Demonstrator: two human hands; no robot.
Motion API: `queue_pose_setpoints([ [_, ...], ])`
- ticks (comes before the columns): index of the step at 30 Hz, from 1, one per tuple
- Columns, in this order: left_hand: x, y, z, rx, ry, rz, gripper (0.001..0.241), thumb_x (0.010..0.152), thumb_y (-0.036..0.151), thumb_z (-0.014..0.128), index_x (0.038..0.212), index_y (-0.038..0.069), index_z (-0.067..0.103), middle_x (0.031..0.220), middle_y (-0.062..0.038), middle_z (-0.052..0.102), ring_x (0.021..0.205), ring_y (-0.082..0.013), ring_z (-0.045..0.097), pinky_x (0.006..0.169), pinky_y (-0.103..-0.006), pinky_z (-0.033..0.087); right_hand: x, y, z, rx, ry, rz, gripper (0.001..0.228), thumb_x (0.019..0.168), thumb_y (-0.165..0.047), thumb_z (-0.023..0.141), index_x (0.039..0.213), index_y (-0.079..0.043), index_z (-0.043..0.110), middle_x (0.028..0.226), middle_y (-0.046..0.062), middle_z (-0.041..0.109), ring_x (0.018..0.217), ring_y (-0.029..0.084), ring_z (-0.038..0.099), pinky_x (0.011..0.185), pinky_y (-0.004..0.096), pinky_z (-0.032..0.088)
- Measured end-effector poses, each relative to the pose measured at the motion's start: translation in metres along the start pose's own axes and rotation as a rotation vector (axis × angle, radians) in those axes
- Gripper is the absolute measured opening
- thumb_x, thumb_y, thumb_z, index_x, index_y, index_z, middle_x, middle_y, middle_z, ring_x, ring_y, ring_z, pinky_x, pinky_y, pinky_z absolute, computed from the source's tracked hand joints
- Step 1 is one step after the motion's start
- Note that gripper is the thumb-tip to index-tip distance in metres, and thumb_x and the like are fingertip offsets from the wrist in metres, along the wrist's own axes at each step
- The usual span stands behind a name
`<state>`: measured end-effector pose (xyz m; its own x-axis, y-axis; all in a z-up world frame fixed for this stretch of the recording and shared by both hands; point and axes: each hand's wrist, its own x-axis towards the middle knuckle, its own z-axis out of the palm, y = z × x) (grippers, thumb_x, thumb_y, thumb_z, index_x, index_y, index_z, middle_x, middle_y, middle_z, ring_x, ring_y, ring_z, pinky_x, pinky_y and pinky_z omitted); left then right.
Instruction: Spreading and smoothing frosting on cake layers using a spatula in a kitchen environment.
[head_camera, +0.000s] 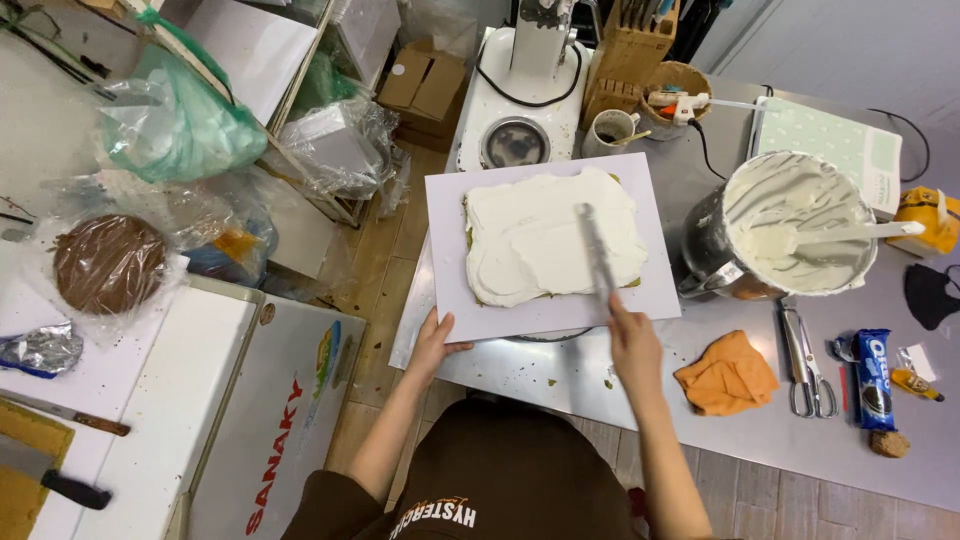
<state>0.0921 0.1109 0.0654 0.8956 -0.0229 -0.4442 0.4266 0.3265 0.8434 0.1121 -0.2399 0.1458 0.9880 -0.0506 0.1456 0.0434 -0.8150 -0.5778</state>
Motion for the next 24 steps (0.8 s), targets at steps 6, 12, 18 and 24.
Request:
queue_pose_setpoints([
  [6, 0.002, 0.0, -0.001, -0.002, 0.0, -0.008, 0.052, 0.105, 0.036, 0.046, 0.147, 0.005, 0.042, 0.126, -0.012, 0.063, 0.1, -0.0213, 0.069, 0.079, -0.0381, 0.064, -0.008, -0.077, -0.029, 0.769, -0.407, 0.315, 0.042, 0.097, -0.014, 0.063, 0.139, -0.013, 0.067, 0.089, 0.002, 0.064, 0.059, 0.01, 0.046, 0.05, 0.027, 0.039],
  [12, -0.004, 0.005, 0.0, 0.027, -0.013, 0.011, 0.054, 0.104, 0.039, 0.047, 0.145, 0.003, 0.043, 0.122, -0.014, 0.065, 0.096, -0.0233, 0.071, 0.079, -0.04, 0.064, 0.027, 0.088, -0.096, -0.205, 0.53, 0.085, 0.041, 0.106, -0.005, 0.061, 0.147, -0.008, 0.065, 0.099, 0.016, 0.059, 0.082, 0.027, 0.059, 0.074, 0.039, 0.05],
  [18, -0.01, 0.014, 0.004, 0.094, 0.001, -0.058, 0.049, 0.104, 0.033, 0.043, 0.144, 0.005, 0.04, 0.128, -0.012, 0.061, 0.106, -0.0232, 0.068, 0.085, -0.0421, 0.063, -0.031, 0.129, -0.109, -0.186, 0.479, 0.308, 0.033, 0.106, -0.014, 0.063, 0.138, -0.013, 0.068, 0.092, 0.017, 0.059, 0.079, 0.032, 0.06, 0.075, 0.044, 0.05],
  [24, -0.009, 0.013, 0.002, 0.136, 0.032, -0.05, 0.049, 0.107, 0.032, 0.043, 0.141, -0.003, 0.041, 0.128, -0.017, 0.061, 0.104, -0.0281, 0.068, 0.086, -0.0431, 0.064, -0.149, 0.052, -0.133, -0.122, 0.333, 0.547, 0.039, 0.098, -0.018, 0.067, 0.136, -0.016, 0.069, 0.087, 0.015, 0.063, 0.074, 0.027, 0.063, 0.074, 0.041, 0.052],
])
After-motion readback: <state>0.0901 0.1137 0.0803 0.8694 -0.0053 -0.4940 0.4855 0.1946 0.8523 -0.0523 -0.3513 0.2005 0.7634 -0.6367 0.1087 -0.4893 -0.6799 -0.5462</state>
